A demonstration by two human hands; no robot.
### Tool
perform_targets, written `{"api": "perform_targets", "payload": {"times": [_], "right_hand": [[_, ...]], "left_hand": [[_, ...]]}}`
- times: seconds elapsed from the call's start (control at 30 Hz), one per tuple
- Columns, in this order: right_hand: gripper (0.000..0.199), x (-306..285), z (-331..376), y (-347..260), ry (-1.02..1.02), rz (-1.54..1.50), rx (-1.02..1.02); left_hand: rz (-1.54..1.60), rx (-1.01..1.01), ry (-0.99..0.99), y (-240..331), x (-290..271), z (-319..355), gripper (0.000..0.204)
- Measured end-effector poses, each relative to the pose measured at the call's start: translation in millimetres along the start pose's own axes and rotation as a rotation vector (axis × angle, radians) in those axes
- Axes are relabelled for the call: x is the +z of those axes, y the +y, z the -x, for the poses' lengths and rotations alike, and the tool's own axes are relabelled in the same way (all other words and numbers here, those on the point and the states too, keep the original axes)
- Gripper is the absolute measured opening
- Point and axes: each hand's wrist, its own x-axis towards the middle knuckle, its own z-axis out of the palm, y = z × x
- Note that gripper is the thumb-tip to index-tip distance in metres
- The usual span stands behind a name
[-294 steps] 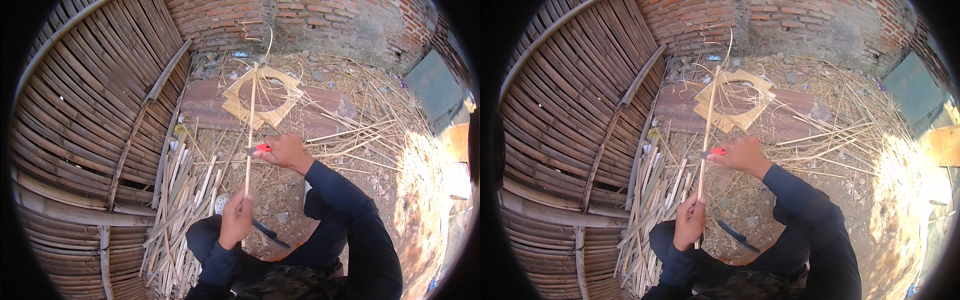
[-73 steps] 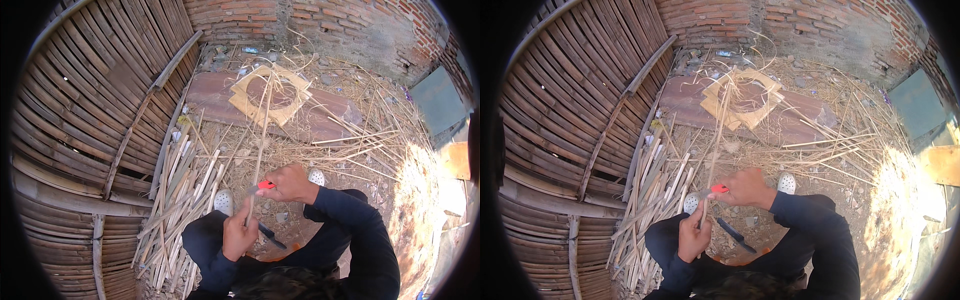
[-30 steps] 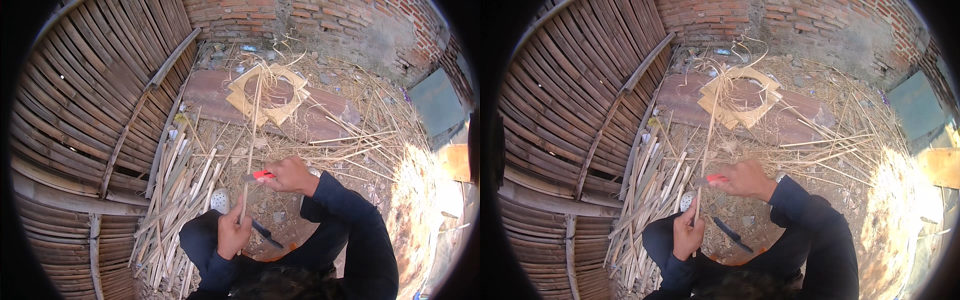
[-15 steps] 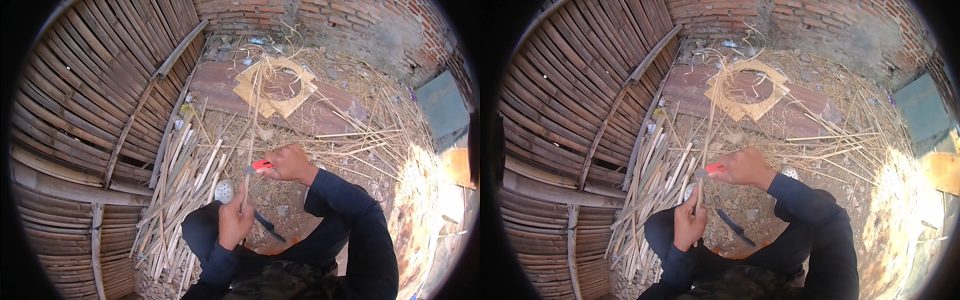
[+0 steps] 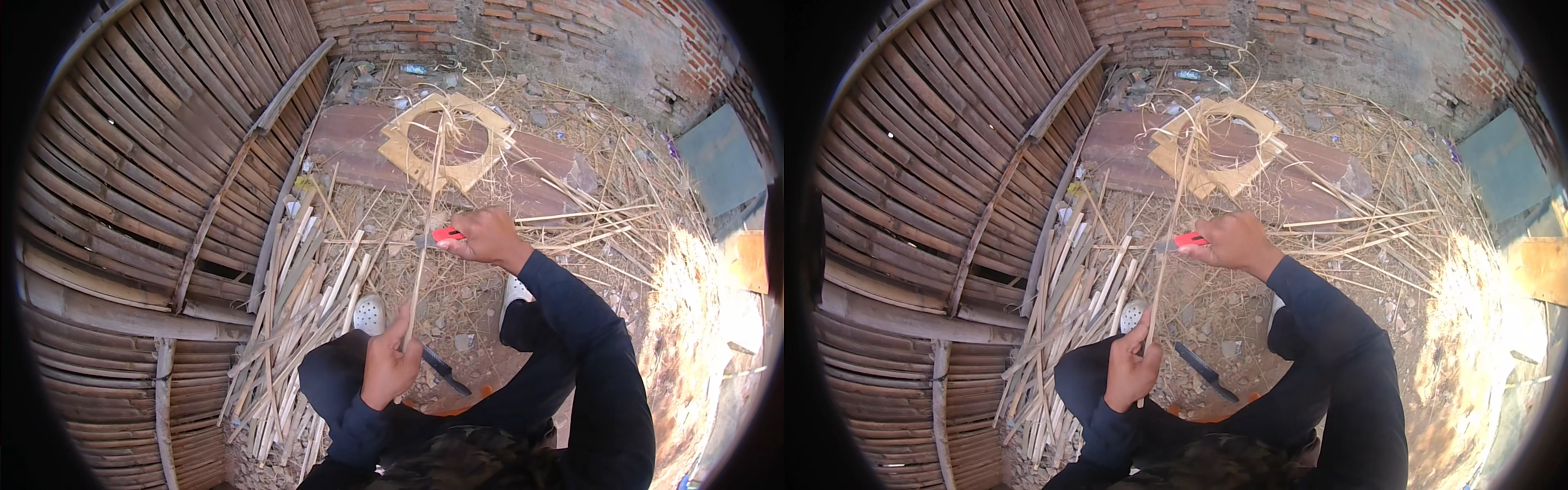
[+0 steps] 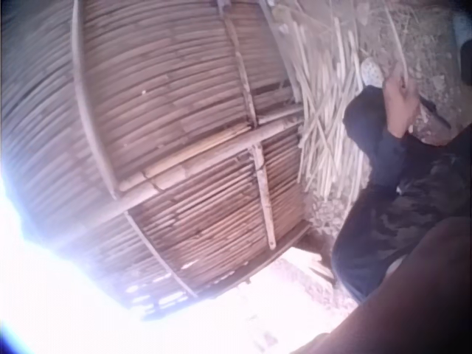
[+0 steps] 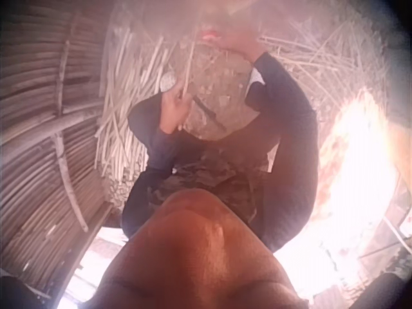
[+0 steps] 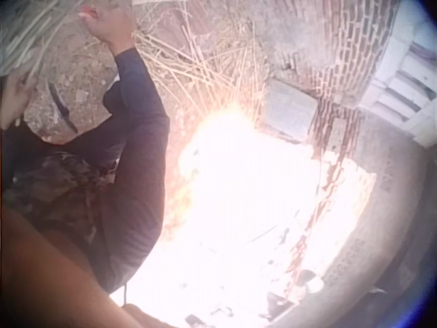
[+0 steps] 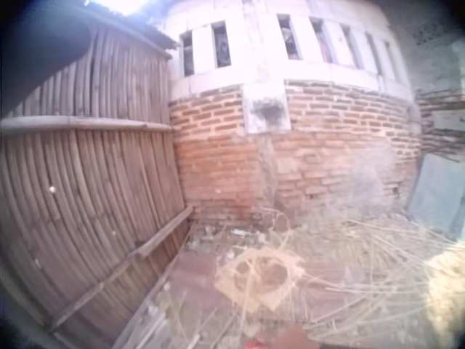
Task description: The person sits on the ground and uses a red utility knife to shave thin strips from a long bamboo rod. They repeatedly scrape the blade along the rod's length to remove the outer layer, creating fine shavings that fall to the ground.
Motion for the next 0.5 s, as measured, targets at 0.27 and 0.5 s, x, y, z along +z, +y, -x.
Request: {"api": "perform_targets", "payload": {"times": [0.27,0.5], "right_hand": [[0.053,5.0,-1.1,13.8,0.084,0.080,0.050],[0.053,5.1,-1.5,21.5,0.100,0.115,0.049]], "left_hand": [[-0.050,-0.035,-0.029,8.6,0.3,-4.0,0.051],[-0.036,-0.068,-0.072,12.4,2.7,-3.6,0.051]]}}
